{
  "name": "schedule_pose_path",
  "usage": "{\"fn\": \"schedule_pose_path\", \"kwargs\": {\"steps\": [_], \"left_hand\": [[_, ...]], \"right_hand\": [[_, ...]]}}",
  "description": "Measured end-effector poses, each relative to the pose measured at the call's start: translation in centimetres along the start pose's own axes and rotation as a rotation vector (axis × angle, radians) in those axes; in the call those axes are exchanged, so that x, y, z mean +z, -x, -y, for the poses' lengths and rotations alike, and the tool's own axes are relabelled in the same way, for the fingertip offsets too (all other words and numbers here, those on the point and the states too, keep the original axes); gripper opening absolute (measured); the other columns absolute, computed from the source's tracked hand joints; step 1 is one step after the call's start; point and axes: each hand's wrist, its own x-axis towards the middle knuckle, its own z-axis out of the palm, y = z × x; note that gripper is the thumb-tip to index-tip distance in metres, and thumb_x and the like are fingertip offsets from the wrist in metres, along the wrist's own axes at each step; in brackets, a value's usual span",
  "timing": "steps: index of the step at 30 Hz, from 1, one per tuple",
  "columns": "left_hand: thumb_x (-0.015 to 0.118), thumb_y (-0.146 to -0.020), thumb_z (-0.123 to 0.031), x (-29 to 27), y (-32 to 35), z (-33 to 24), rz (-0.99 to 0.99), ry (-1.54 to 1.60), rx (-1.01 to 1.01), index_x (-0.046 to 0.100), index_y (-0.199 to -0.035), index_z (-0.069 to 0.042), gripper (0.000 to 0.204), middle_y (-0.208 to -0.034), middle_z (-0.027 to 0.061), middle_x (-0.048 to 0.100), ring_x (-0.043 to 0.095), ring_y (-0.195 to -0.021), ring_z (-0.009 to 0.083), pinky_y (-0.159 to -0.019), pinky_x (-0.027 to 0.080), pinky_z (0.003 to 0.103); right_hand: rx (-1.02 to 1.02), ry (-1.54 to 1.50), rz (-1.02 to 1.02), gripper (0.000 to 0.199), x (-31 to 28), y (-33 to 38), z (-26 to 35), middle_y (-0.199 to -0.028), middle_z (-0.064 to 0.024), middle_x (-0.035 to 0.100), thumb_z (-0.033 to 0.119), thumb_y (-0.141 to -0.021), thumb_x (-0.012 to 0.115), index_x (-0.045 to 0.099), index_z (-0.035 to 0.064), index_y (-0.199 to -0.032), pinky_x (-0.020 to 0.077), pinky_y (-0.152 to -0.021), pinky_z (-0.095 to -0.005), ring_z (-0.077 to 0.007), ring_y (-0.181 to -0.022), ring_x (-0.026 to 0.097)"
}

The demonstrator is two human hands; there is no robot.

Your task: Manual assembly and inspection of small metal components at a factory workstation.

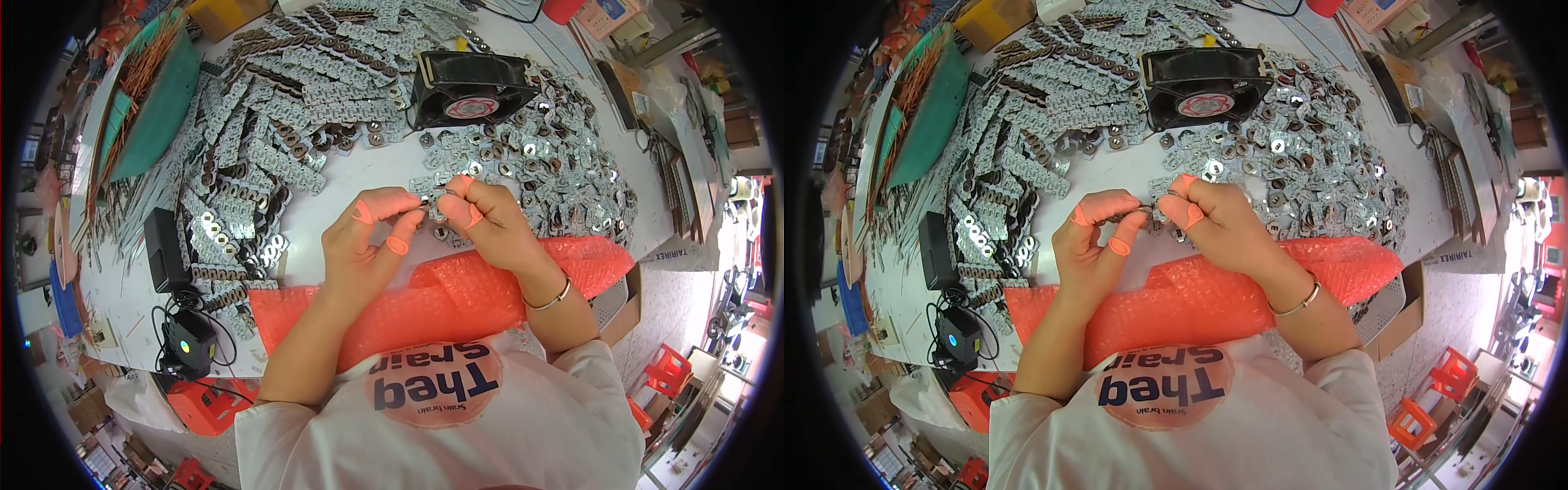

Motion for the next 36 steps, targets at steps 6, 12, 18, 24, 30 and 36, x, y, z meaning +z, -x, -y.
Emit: {"fn": "schedule_pose_path", "kwargs": {"steps": [6,12,18,24,30,36], "left_hand": [[0.060,-0.080,0.008,-0.1,-0.1,0.2,-0.044,0.052,-0.028,0.055,-0.100,0.001,0.021,-0.098,0.0122,0.059,0.060,-0.083,0.0154,-0.075,0.049,0.026],[0.059,-0.082,0.008,0.0,0.0,-0.1,0.032,0.010,0.020,0.055,-0.100,0.002,0.019,-0.099,0.0127,0.060,0.060,-0.084,0.0154,-0.075,0.050,0.026],[0.061,-0.081,0.006,0.1,0.2,0.1,-0.044,0.092,-0.131,0.056,-0.100,0.002,0.019,-0.098,0.0114,0.061,0.060,-0.082,0.0154,-0.073,0.050,0.026],[0.058,-0.084,0.003,0.4,-0.5,-0.4,0.104,-0.152,-0.102,0.056,-0.103,0.003,0.018,-0.098,0.0085,0.061,0.060,-0.084,0.0144,-0.072,0.051,0.026],[0.058,-0.084,0.002,0.0,-0.6,-0.6,0.064,0.474,-0.454,0.056,-0.103,0.001,0.019,-0.091,0.0066,0.057,0.063,-0.078,0.0163,-0.068,0.053,0.027],[0.062,-0.082,0.001,-0.4,-0.9,-1.1,0.073,0.534,-0.621,0.055,-0.097,-0.001,0.016,-0.089,0.0074,0.056,0.065,-0.070,0.0195,-0.060,0.054,0.027]], "right_hand": [[0.166,-0.199,-0.084,0.024,0.5,0.1,1.0,-0.057,0.0059,0.042,0.025,-0.093,0.053,0.053,0.0051,-0.079,0.0266,-0.045,-0.0189,-0.0021,-0.050,0.033],[0.213,-0.237,-0.089,0.023,0.8,0.2,0.9,-0.056,0.0061,0.042,0.026,-0.092,0.054,0.053,0.0051,-0.082,0.0252,-0.042,-0.0188,-0.0017,-0.048,0.032],[0.160,-0.005,-0.078,0.022,-0.8,-0.2,0.9,-0.060,0.0023,0.052,0.020,-0.089,0.058,0.061,0.0013,-0.078,0.0331,-0.044,-0.0192,-0.0030,-0.051,0.043],[0.117,0.134,-0.020,0.021,-1.8,-0.2,0.7,-0.062,0.0000,0.058,0.019,-0.087,0.061,0.065,-0.0002,-0.079,0.0391,-0.047,-0.0219,-0.0064,-0.050,0.048],[0.246,0.092,0.145,0.019,-2.5,-0.3,1.8,-0.058,-0.0023,0.058,0.018,-0.087,0.062,0.068,-0.0004,-0.085,0.0417,-0.047,-0.0222,-0.0069,-0.052,0.052],[0.149,-0.023,0.146,0.025,-1.4,0.0,1.0,-0.054,-0.0011,0.054,0.019,-0.090,0.058,0.062,-0.0010,-0.076,0.0348,-0.043,-0.0214,-0.0062,-0.046,0.045]]}}
